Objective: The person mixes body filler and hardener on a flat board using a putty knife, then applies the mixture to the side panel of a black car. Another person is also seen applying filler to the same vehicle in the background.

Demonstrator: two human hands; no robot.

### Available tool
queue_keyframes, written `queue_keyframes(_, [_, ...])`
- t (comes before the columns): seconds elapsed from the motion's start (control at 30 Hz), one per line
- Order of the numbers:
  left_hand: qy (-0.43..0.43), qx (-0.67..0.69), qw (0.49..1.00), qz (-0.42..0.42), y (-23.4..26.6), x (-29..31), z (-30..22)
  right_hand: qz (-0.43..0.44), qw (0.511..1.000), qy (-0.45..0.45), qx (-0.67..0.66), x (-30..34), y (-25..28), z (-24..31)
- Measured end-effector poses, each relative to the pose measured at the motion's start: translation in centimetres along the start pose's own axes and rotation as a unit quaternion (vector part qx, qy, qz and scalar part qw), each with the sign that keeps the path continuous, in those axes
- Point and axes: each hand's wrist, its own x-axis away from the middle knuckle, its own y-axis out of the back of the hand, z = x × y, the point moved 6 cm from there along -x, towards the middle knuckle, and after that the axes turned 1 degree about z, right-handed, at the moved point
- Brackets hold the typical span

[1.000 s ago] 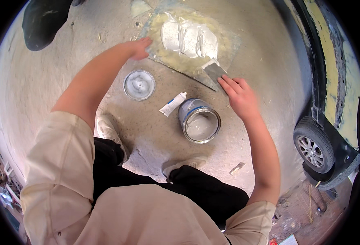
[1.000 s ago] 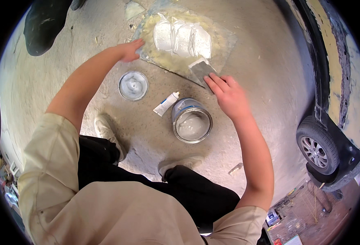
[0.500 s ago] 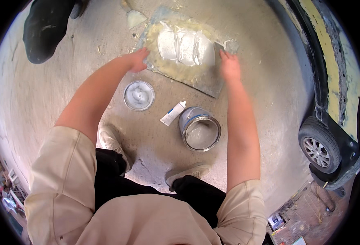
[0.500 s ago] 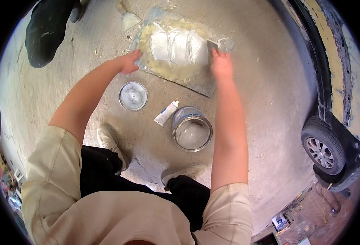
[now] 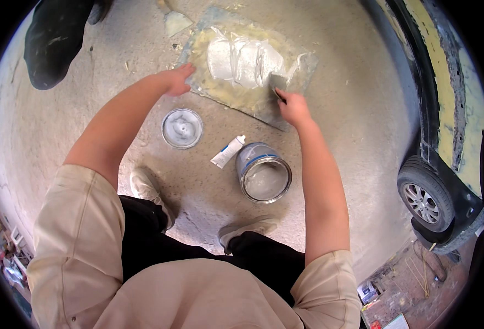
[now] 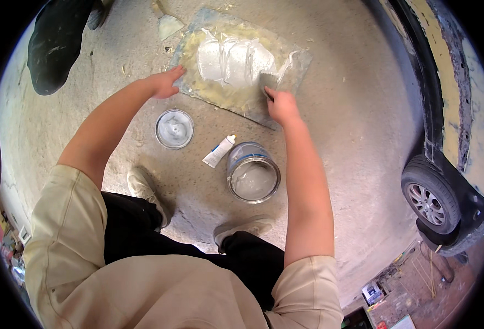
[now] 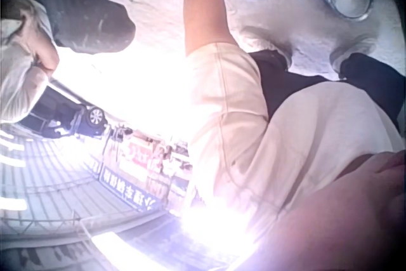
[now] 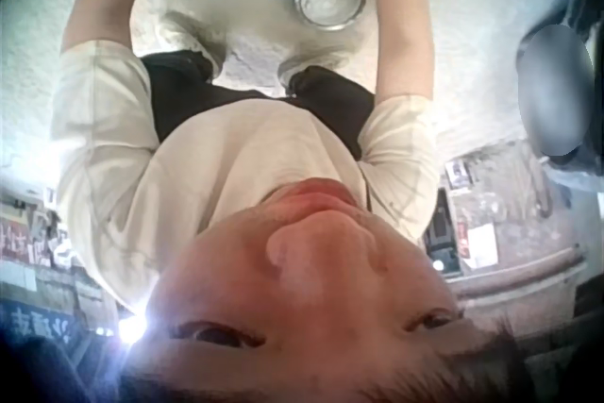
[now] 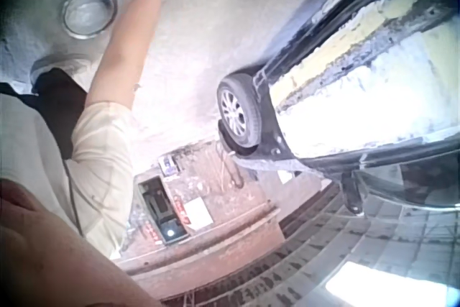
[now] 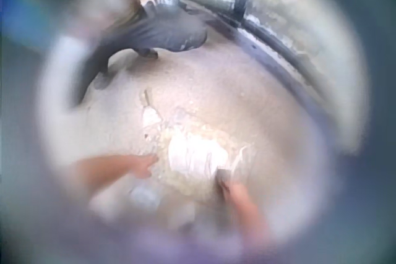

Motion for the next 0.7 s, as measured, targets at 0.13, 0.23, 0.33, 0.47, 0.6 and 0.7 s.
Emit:
queue_keyframes(0.13, [0.001,-0.009,1.0,-0.019,-0.1,-0.5,0.4,-0.023,0.995,0.096,0.029,2.4,2.3,0.7])
queue_keyframes(0.23, [0.004,-0.024,0.999,-0.027,-0.4,-0.8,0.6,-0.115,0.983,0.138,0.043,5.8,5.6,2.6])
queue_keyframes(0.33, [0.015,-0.019,1.0,-0.014,0.4,-0.1,-0.5,-0.149,0.976,0.153,0.034,10.3,8.9,3.8])
queue_keyframes(0.47, [0.021,-0.025,0.999,-0.015,0.5,0.5,0.0,-0.142,0.967,0.211,0.025,17.2,12.4,6.7])
queue_keyframes(0.6, [0.008,-0.029,0.999,-0.021,0.1,-0.9,-0.2,-0.121,0.965,0.234,0.0,23.3,14.5,8.2])
queue_keyframes(0.7, [0.002,-0.018,1.0,-0.021,-0.3,-2.0,-0.4,-0.1,0.958,0.266,-0.029,25.2,14.1,8.7])
